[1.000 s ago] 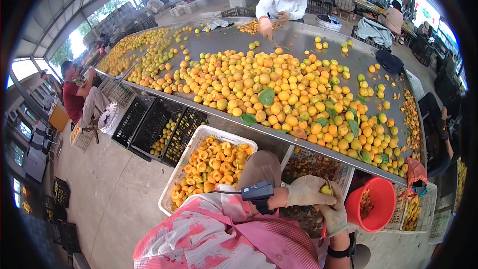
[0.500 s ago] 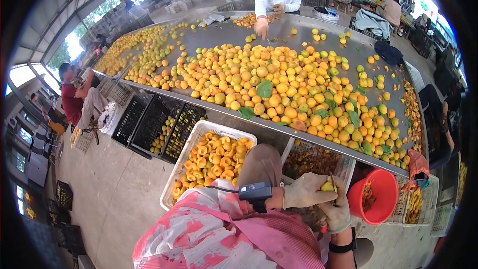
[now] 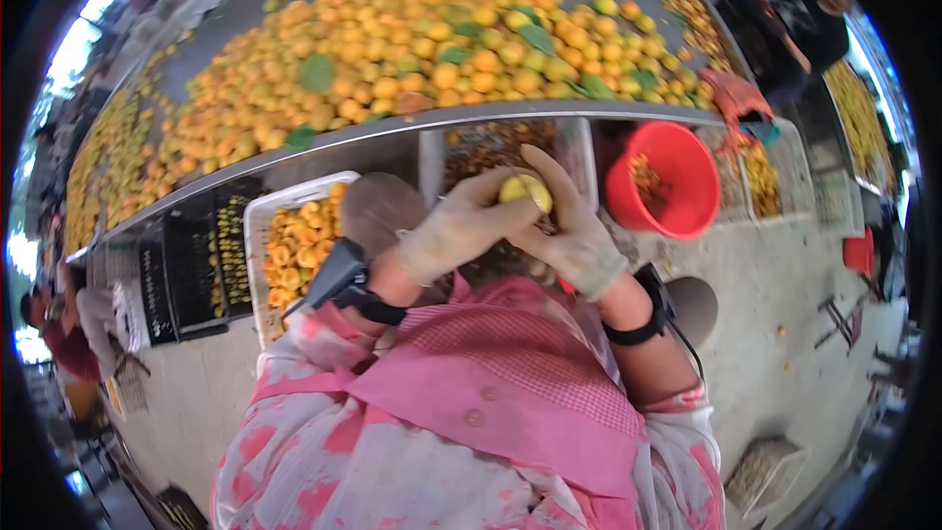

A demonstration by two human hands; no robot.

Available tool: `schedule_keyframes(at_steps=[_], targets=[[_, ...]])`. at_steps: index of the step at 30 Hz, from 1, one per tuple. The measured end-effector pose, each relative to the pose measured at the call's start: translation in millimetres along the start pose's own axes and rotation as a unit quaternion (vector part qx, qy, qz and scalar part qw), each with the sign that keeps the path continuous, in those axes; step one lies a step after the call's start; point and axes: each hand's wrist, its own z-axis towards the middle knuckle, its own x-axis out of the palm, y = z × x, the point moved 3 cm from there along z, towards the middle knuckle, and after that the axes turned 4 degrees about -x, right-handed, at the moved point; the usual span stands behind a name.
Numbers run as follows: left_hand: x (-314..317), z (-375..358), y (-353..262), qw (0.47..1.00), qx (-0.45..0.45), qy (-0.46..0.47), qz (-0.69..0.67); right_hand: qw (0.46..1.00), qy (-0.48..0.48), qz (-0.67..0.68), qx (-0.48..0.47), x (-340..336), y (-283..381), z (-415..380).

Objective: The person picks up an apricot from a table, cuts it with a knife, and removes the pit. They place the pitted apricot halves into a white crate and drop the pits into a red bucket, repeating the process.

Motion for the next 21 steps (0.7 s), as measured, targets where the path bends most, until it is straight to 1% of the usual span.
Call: schedule_keyframes(at_steps=[1,2,3,4,5,6,7,8,9,11,12,13,15,16,17,19,20,21], targets=[[1,-4,-4,0.999,-0.021,0.018,-0.033,1.0,-0.011,0.004,-0.015,-1,-7,1],[-4,-2,5,0.998,-0.011,0.045,-0.037,0.998,-0.023,-0.032,-0.057,-4,-16,4],[-5,1,9,0.997,0.002,0.067,-0.037,0.997,-0.022,-0.028,-0.066,-6,-16,3],[-4,2,13,0.997,0.001,0.072,-0.04,0.997,-0.021,-0.025,-0.075,-7,-16,2],[-3,3,14,0.996,0.025,0.073,-0.036,0.996,-0.019,-0.021,-0.084,-8,-16,0],[-2,3,12,0.996,0.048,0.073,-0.032,0.998,0.007,0.055,-0.008,-12,-17,-3],[-5,3,16,0.996,0.048,0.074,-0.033,0.995,0.021,0.093,0.03,-14,-20,-5],[-11,4,22,0.994,0.022,0.072,-0.079,0.989,0.033,0.13,0.069,-17,-22,-8],[-12,4,23,0.99,-0.005,0.068,-0.125,0.977,0.009,0.207,0.047,-21,-23,-10],[-8,1,15,0.997,0.06,0.033,-0.035,0.934,-0.038,0.356,0.0,-26,-23,-10],[-7,2,16,0.989,0.009,0.043,-0.138,0.935,-0.092,0.341,-0.009,-26,-18,-8],[-5,3,17,0.968,-0.042,0.053,-0.24,0.935,-0.092,0.341,-0.009,-27,-19,-7],[-3,3,10,0.968,-0.052,0.062,-0.239,0.91,-0.128,0.394,0.014,-32,-24,-4],[-3,3,8,0.967,-0.063,0.069,-0.238,0.914,-0.127,0.385,-0.008,-34,-21,-4],[-4,2,6,0.967,-0.062,0.07,-0.238,0.914,-0.127,0.385,-0.009,-36,-16,-6],[-6,1,3,0.986,-0.046,0.069,-0.142,0.896,-0.143,0.378,-0.184,-41,17,-14],[-6,1,3,0.986,-0.045,0.07,-0.141,0.895,-0.195,0.342,-0.208,-40,35,-20],[-5,0,4,0.976,-0.058,0.088,-0.192,0.895,-0.195,0.341,-0.209,-40,32,-18]])
